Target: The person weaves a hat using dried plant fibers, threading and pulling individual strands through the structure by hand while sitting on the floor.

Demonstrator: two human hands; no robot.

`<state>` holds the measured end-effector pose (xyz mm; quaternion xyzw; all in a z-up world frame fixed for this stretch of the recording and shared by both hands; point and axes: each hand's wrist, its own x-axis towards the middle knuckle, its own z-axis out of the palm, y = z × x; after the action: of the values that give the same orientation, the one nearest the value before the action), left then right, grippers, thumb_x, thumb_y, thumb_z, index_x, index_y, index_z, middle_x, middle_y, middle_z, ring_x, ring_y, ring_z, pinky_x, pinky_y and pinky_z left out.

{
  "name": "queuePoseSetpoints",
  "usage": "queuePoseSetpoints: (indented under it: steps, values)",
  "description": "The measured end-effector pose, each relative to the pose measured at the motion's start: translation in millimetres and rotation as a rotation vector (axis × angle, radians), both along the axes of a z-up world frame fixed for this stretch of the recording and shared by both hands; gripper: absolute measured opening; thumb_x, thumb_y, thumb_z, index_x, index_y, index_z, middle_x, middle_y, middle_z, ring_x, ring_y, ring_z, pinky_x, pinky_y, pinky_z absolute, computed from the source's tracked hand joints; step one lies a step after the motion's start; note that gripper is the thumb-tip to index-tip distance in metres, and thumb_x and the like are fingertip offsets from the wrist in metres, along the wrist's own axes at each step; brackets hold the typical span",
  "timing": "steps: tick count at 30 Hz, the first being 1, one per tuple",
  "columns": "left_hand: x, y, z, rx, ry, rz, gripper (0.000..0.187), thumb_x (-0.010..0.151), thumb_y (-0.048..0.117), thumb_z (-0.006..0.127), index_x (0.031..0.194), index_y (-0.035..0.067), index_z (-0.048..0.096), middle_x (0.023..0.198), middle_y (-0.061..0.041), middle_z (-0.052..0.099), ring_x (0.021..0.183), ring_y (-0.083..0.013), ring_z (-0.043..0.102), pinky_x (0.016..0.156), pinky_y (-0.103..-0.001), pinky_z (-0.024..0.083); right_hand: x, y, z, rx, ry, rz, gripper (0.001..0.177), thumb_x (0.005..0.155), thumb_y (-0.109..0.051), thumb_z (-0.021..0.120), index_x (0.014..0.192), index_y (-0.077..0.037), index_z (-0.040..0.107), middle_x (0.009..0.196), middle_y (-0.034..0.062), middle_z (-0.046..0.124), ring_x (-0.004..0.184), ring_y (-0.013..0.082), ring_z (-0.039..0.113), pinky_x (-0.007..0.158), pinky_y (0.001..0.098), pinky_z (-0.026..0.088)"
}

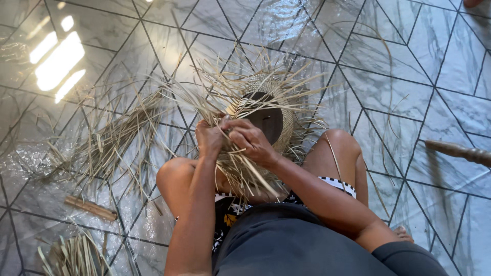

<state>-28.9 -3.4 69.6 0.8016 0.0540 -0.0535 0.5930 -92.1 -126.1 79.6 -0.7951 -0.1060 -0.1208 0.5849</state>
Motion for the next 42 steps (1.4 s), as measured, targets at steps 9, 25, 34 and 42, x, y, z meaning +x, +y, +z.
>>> queuePoseSetpoints:
  steps: [9, 25, 34, 42]
  values:
    - [22, 35, -21, -0.076, 0.303, 0.042, 0.034, 0.074, 0.036, 0.090, 0.087, 0.007, 0.079, 0.080, -0.013, 0.075, 0.077, -0.0238, 0.072, 0.072, -0.039, 0.054, -93, -64, -36, -0.074, 0.192, 0.100, 0.029, 0.101, -0.027, 0.065, 0.081, -0.006, 0.069, 0.075, 0.0203, 0.069, 0.081, 0.0419, 0.069, 0.075, 0.0497, 0.054]
    - [4, -4, 24, 0.242, 0.204, -0.026, 0.049, 0.071, 0.045, 0.086, 0.089, 0.001, 0.079, 0.084, -0.026, 0.074, 0.096, -0.0482, 0.071, 0.080, -0.056, 0.052, 52, -58, -26, -1.088, -0.241, -0.076, 0.012, 0.088, -0.020, 0.072, 0.100, -0.017, 0.071, 0.099, 0.0052, 0.068, 0.106, 0.0259, 0.064, 0.109, 0.0538, 0.042]
    - [8, 3, 17, 0.218, 0.222, -0.024, 0.053, 0.073, 0.043, 0.083, 0.089, -0.007, 0.076, 0.087, -0.032, 0.072, 0.099, -0.0507, 0.069, 0.081, -0.057, 0.050, -14, -15, -18, -0.704, 0.304, -0.152, 0.024, 0.098, -0.037, 0.054, 0.105, -0.015, 0.048, 0.079, 0.0166, 0.065, 0.074, 0.0465, 0.068, 0.060, 0.0601, 0.050]
    - [9, 3, 23, 0.173, 0.218, -0.070, 0.044, 0.077, 0.049, 0.079, 0.087, 0.006, 0.082, 0.084, -0.025, 0.074, 0.097, -0.0453, 0.071, 0.077, -0.051, 0.053, -1, -7, -52, -1.021, 0.042, -0.390, 0.019, 0.087, -0.033, 0.066, 0.097, -0.020, 0.055, 0.082, 0.0011, 0.058, 0.079, 0.0256, 0.068, 0.058, 0.0385, 0.058]
